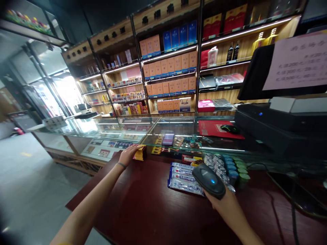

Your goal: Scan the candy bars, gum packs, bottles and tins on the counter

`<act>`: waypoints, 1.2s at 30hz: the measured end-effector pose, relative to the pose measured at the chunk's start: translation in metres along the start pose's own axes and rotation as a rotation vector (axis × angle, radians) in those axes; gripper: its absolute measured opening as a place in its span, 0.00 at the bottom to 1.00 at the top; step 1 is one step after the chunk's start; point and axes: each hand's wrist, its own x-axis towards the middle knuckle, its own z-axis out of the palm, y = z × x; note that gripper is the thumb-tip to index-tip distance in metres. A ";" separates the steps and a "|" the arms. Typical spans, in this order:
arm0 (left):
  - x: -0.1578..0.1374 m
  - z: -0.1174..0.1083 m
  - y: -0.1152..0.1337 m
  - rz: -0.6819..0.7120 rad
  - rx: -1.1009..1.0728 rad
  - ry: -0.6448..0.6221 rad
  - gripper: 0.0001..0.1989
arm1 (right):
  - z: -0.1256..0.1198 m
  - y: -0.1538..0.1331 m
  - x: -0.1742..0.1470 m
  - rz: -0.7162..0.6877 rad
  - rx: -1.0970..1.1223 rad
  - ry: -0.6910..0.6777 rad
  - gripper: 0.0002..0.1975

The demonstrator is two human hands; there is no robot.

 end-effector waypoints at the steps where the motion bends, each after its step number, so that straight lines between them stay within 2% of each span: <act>1: 0.001 0.003 -0.003 -0.007 -0.037 -0.001 0.22 | -0.001 0.001 0.001 -0.007 -0.005 0.008 0.14; 7: 0.005 0.015 -0.016 -0.040 -0.089 -0.096 0.23 | -0.005 0.013 0.008 0.020 -0.021 -0.081 0.16; 13: 0.006 0.020 -0.022 0.012 -0.090 -0.058 0.21 | -0.004 -0.001 0.001 0.001 -0.040 0.010 0.13; 19: 0.006 0.020 -0.018 -0.036 -0.092 -0.093 0.20 | -0.007 -0.002 0.001 0.003 -0.029 0.003 0.14; 24: 0.005 0.019 -0.008 -0.073 -0.154 -0.012 0.20 | -0.010 -0.001 0.003 0.035 -0.029 0.018 0.14; 29: 0.006 0.033 0.025 -0.077 -0.213 0.101 0.18 | -0.017 -0.008 0.005 0.016 -0.010 0.041 0.13; 33: 0.011 0.056 0.077 -0.058 -0.368 0.156 0.16 | -0.026 -0.009 0.009 0.030 -0.004 0.052 0.16; 36: 0.017 0.076 0.125 -0.061 -0.609 0.096 0.15 | -0.035 -0.010 0.014 0.025 -0.012 0.056 0.18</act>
